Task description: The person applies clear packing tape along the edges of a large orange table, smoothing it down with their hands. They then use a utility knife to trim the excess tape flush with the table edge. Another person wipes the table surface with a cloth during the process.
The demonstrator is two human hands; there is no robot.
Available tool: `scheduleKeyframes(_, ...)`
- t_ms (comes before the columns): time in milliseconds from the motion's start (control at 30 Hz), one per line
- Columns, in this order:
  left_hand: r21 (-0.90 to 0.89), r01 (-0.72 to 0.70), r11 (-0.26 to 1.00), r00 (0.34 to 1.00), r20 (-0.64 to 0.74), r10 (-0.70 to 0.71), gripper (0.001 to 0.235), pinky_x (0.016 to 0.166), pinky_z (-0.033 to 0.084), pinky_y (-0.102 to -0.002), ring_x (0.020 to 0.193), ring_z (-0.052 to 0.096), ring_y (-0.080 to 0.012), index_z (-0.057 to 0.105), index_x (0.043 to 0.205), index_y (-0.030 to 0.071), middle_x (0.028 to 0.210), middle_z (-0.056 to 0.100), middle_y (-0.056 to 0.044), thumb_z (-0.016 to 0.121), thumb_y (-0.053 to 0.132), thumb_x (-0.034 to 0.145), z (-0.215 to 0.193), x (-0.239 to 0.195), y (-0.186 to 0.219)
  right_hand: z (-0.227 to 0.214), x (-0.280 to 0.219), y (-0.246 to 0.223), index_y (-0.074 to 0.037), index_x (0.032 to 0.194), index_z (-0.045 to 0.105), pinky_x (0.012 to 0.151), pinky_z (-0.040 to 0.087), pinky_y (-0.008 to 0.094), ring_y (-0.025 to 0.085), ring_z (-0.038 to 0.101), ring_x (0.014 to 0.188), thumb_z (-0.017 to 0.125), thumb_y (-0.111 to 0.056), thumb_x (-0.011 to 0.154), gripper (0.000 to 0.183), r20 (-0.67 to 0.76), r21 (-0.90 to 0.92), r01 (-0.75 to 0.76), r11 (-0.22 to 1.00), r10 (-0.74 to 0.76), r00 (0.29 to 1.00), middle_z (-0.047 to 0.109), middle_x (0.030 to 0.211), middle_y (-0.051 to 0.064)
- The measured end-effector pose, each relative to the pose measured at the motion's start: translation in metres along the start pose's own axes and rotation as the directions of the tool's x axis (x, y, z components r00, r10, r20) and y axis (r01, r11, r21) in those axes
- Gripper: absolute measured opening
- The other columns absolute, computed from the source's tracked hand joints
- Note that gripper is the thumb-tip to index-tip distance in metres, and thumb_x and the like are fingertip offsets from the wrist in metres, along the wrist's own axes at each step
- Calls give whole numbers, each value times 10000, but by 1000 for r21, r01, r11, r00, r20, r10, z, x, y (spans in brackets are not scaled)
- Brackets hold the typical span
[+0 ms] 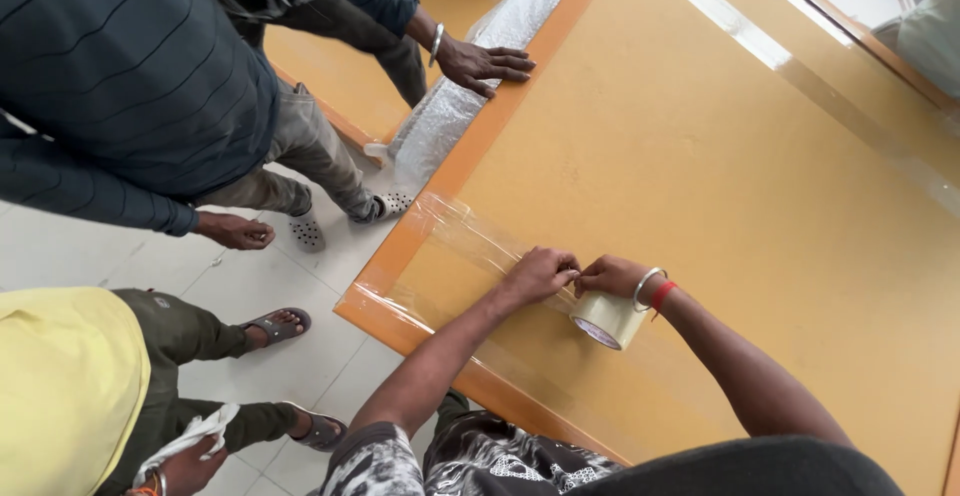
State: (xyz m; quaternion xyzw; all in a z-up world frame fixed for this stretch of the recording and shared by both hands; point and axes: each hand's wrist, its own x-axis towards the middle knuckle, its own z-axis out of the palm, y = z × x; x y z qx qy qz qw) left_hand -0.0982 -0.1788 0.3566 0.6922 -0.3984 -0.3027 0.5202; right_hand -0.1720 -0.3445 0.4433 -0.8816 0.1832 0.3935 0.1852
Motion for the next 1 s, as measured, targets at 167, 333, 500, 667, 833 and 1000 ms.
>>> scheduleKeyframes(167,86,7,996,998,54,-12,287,825,614,-389,878,787,-257,789,1093,81,982,794,-130,707,263,887,17,23,-22,40,-123,-72,-150,840,748,726,564,467,288,717,784,543,-300,984,291,-62,-623,151,767,-241,969,751,825,117)
scheduleKeyframes(333,51,-186,981,969,-155,191,745,1272,222,-453,1557,278,-385,321,1586,-42,1668,302,-279,622,304,999,-19,-4,-57,9,-158,-56,-154,1002,780,764,562,461,339,738,805,598,-342,930,271,-102,-152,271,950,-288,952,783,864,117)
scheduleKeyframes(500,768,169,618,946,-303,118,973,1290,45,-501,1576,69,-418,50,1571,-135,1672,57,-313,479,546,1025,2,-41,-38,50,-184,33,-116,1098,763,760,579,422,309,769,854,561,-308,959,312,-240,257,203,945,-141,960,804,944,116)
scheduleKeyframes(667,644,-210,736,969,36,245,967,1274,30,-469,1568,59,-415,49,1543,-155,1660,26,-320,420,556,1002,140,-55,22,104,-199,96,-101,1152,736,768,596,404,294,782,828,501,-319,1013,349,-365,467,47,883,144,920,789,941,148)
scheduleKeyframes(833,28,-177,984,983,46,176,557,1258,276,-438,1496,396,-341,517,1455,-24,1564,468,-246,428,358,1058,204,-59,45,139,-219,129,-105,1166,746,787,578,405,276,753,893,531,-304,1018,328,-504,455,10,890,248,828,782,987,162)
scheduleKeyframes(1000,-264,-155,952,987,-73,140,247,955,572,-405,1157,733,-300,755,1133,41,1207,760,-165,740,230,975,210,-59,84,168,-213,141,-65,1448,537,869,562,404,311,707,1036,584,-195,1008,461,-753,455,458,764,56,655,688,1224,225)
